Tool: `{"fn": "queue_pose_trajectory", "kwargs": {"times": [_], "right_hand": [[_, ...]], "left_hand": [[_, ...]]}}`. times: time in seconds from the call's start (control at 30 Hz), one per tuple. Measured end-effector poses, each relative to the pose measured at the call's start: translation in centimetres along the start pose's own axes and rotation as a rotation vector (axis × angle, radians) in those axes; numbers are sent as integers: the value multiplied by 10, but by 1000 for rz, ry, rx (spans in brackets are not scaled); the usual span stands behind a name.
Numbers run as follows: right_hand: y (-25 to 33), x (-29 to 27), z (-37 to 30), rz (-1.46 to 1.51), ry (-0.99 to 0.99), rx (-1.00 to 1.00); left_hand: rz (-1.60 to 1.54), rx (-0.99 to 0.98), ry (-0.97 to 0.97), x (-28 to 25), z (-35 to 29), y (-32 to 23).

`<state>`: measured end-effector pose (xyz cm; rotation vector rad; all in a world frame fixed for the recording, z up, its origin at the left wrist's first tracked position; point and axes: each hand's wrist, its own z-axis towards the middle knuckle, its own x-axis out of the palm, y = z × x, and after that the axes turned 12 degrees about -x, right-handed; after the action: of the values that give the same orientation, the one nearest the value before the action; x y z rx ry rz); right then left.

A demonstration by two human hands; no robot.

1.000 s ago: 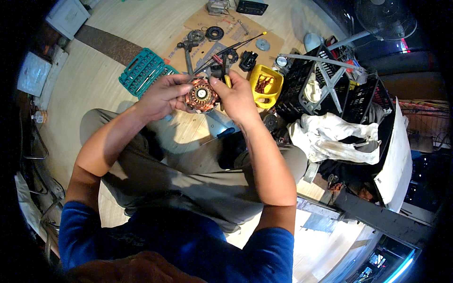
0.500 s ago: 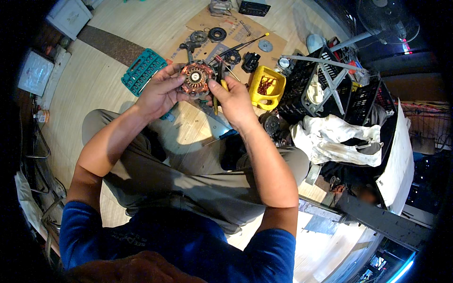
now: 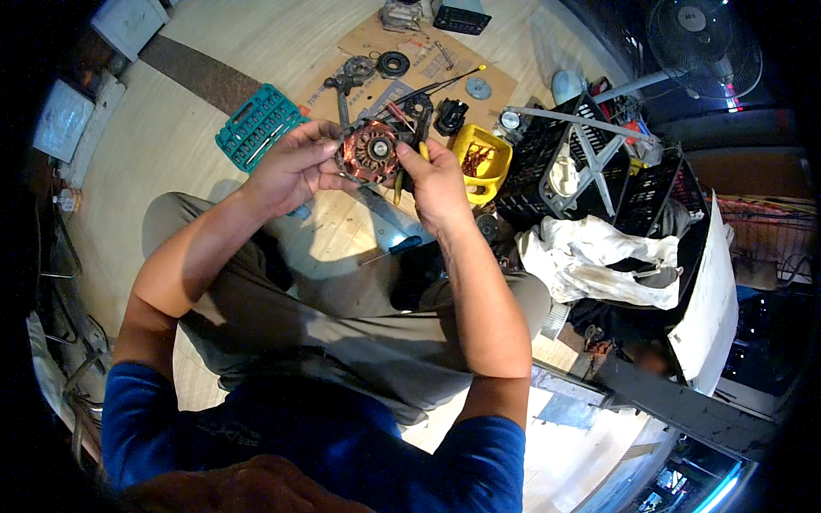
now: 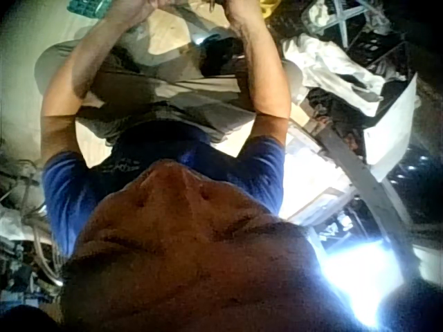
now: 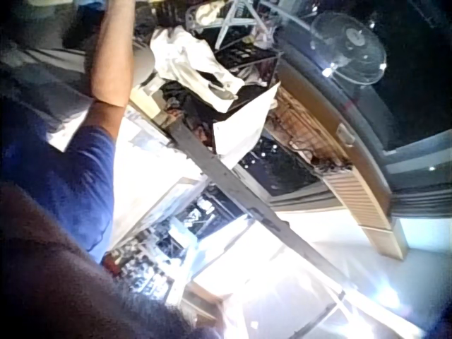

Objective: The person sits on the floor and handles an electric motor stator, using a pair of pliers to pull and cut wires from the copper windings.

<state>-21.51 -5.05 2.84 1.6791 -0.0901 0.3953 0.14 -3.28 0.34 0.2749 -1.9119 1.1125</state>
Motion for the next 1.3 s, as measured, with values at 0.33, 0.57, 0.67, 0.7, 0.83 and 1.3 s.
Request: {"fn": "queue_pose_trajectory", "kwargs": {"times": [0.33,0.57,0.67,0.7,0.83,1.3], "right_hand": [[0,3,0,-7,12,-36],[-2,5,-1,8,18,-86],[-3,6,-2,48,-14,-78],[-4,6,-1,48,-13,-77],[-7,7,-3,61,12,-5],[-14,7,-4,-66,107,-27]], "left_hand": [[60,-6,-67,6,-2,-1],[69,-22,-58,6,-1,-2],[56,13,-95,10,-2,-2],[56,14,-95,10,-2,-1],[24,23,-122,7,-2,0],[21,42,-191,7,0,-1]]}}
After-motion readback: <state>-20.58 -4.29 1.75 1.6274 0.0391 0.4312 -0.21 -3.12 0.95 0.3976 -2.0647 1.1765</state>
